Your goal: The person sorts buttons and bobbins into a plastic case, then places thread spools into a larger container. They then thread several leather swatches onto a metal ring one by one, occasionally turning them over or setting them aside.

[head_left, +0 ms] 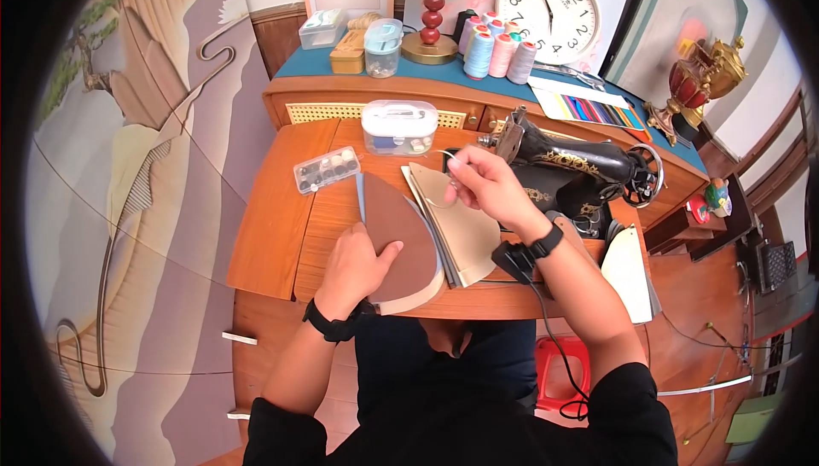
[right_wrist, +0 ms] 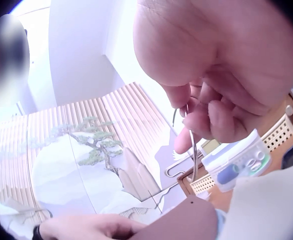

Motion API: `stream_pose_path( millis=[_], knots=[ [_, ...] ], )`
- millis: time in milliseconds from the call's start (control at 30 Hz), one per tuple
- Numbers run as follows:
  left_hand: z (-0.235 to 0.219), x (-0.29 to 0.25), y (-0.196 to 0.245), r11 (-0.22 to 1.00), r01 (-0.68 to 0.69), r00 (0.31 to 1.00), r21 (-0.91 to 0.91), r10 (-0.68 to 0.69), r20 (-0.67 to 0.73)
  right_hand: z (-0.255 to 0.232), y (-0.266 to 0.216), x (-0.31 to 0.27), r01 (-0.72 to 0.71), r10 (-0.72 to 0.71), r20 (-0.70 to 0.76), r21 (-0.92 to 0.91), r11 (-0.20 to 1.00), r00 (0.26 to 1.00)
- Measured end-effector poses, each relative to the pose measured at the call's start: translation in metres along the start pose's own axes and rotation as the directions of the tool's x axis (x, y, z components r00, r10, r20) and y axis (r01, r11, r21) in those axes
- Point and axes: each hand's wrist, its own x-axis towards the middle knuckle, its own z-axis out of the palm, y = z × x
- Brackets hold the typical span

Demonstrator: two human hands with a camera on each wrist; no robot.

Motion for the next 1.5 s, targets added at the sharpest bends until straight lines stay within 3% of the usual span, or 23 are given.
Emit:
stream_pose_path(
  millis=[67, 133, 167, 233, 267, 300, 333, 467, 700, 800, 933, 1000, 1133, 1267, 1333, 1500],
  knots=[
    [-0.004, 0.004, -0.005, 1.000, -0.020, 1.000, -0.022, 0.020, 0.013, 0.011, 0.002, 0.016, -0.035, 0.034, 0.014, 0.096, 0.995, 0.999],
    [-0.009, 0.009, -0.012, 0.978, -0.148, 0.981, 0.149, 0.165, -0.106, 0.016, 0.011, 0.030, -0.018, 0.015, 0.017, 0.192, 0.981, 1.000],
    [-0.012, 0.015, -0.013, 0.977, -0.146, 0.981, 0.157, 0.164, -0.106, 0.018, 0.015, 0.036, -0.012, 0.010, 0.008, 0.233, 0.972, 1.000],
    [-0.020, 0.036, -0.013, 0.934, -0.293, 0.831, 0.203, 0.353, -0.429, 0.017, 0.027, 0.044, -0.002, 0.006, -0.011, 0.307, 0.952, 1.000],
    [-0.026, 0.049, -0.014, 0.932, -0.296, 0.833, 0.210, 0.360, -0.420, 0.016, 0.033, 0.046, 0.007, 0.007, -0.035, 0.373, 0.928, 0.999],
    [-0.034, 0.065, -0.015, 0.970, -0.203, 0.938, 0.133, 0.232, -0.259, 0.015, 0.039, 0.047, 0.010, 0.008, -0.045, 0.383, 0.924, 0.999],
    [-0.039, 0.081, -0.015, 0.993, -0.091, 0.992, 0.077, 0.097, -0.079, 0.013, 0.046, 0.048, 0.011, 0.005, -0.035, 0.424, 0.906, 0.999],
    [-0.028, 0.131, -0.020, 0.985, -0.096, 0.991, 0.142, 0.108, -0.075, 0.012, 0.060, 0.049, -0.006, 0.023, -0.029, 0.498, 0.867, 0.999],
    [-0.033, 0.133, -0.030, 0.997, 0.061, 0.996, -0.045, -0.057, 0.071, 0.015, 0.074, 0.049, -0.062, 0.045, 0.043, 0.581, 0.811, 0.998],
    [-0.028, 0.136, -0.046, 0.987, 0.040, 0.998, -0.156, -0.031, 0.063, 0.015, 0.069, 0.049, -0.068, 0.061, 0.032, 0.568, 0.820, 0.998],
    [-0.033, 0.136, -0.050, 0.990, 0.082, 0.994, -0.112, -0.074, 0.078, 0.019, 0.059, 0.054, -0.036, 0.015, 0.040, 0.609, 0.792, 0.999],
    [-0.035, 0.134, -0.050, 0.966, 0.126, 0.982, -0.225, -0.090, 0.164, 0.026, 0.055, 0.061, -0.037, 0.015, 0.040, 0.615, 0.788, 0.999],
    [-0.042, 0.126, -0.036, 0.961, 0.090, 0.984, -0.262, -0.045, 0.174, 0.038, 0.062, 0.074, -0.039, 0.006, 0.060, 0.568, 0.822, 0.998],
    [-0.046, 0.123, -0.032, 0.928, 0.112, 0.962, -0.354, -0.011, 0.274, 0.037, 0.075, 0.074, -0.062, 0.034, 0.055, 0.649, 0.758, 0.998],
    [-0.046, 0.121, -0.029, 0.907, 0.128, 0.955, -0.401, -0.003, 0.297, 0.040, 0.076, 0.073, -0.049, 0.008, 0.071, 0.597, 0.801, 0.997],
    [-0.048, 0.121, -0.034, 0.906, 0.002, 0.956, -0.423, 0.123, 0.267, 0.042, 0.076, 0.074, 0.019, -0.052, 0.043, 0.566, 0.824, 0.998]
  ],
)
